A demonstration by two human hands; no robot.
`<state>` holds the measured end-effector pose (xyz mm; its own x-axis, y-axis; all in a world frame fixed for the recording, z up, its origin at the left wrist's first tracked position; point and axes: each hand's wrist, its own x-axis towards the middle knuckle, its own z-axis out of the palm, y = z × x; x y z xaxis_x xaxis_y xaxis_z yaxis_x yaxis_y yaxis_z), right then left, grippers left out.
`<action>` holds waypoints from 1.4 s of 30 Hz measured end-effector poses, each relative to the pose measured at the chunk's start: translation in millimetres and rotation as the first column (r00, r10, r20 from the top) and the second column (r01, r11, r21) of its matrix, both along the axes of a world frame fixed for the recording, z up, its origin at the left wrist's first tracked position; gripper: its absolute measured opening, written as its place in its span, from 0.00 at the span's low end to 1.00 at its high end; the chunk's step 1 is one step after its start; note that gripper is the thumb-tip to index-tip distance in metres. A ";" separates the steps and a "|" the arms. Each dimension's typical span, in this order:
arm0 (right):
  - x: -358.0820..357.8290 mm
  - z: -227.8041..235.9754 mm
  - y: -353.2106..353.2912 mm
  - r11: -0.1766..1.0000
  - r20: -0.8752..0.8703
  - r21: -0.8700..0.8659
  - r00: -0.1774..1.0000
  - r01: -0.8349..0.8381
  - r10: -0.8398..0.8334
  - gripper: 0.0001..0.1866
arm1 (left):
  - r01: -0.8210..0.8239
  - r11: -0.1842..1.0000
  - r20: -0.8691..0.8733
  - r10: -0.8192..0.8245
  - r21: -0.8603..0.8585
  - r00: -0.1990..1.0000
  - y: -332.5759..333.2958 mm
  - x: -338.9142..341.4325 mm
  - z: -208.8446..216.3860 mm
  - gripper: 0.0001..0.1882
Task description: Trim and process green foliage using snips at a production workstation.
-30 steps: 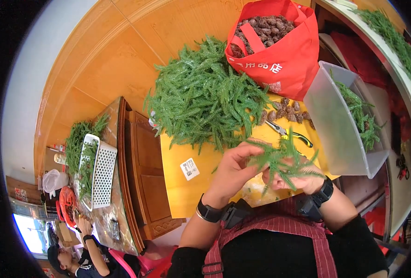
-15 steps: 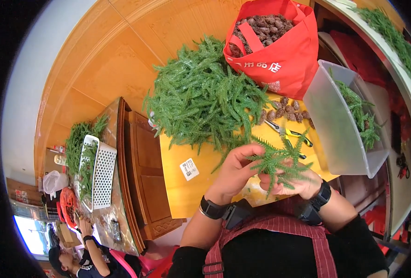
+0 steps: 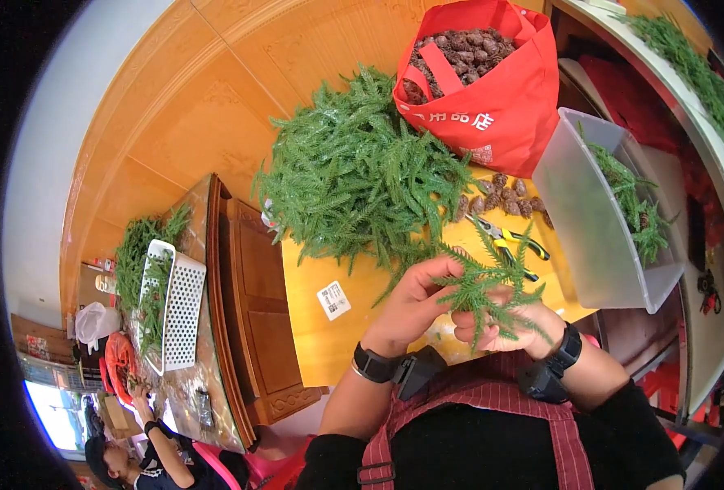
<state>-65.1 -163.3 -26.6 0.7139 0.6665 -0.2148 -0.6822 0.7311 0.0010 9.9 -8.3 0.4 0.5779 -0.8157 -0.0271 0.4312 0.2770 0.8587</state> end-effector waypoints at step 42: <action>11.7 68.3 -24.0 -0.176 0.890 -0.314 0.354 0.933 0.288 0.20 | -0.226 0.974 0.353 0.216 -0.013 0.911 4.3 -4.2 13.1 0.09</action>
<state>-53.5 -187.2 41.6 0.8604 -0.1135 0.4968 0.4405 -0.3246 -0.8370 5.8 -4.1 13.5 0.7199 -0.6679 0.1887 0.0327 0.3042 0.9520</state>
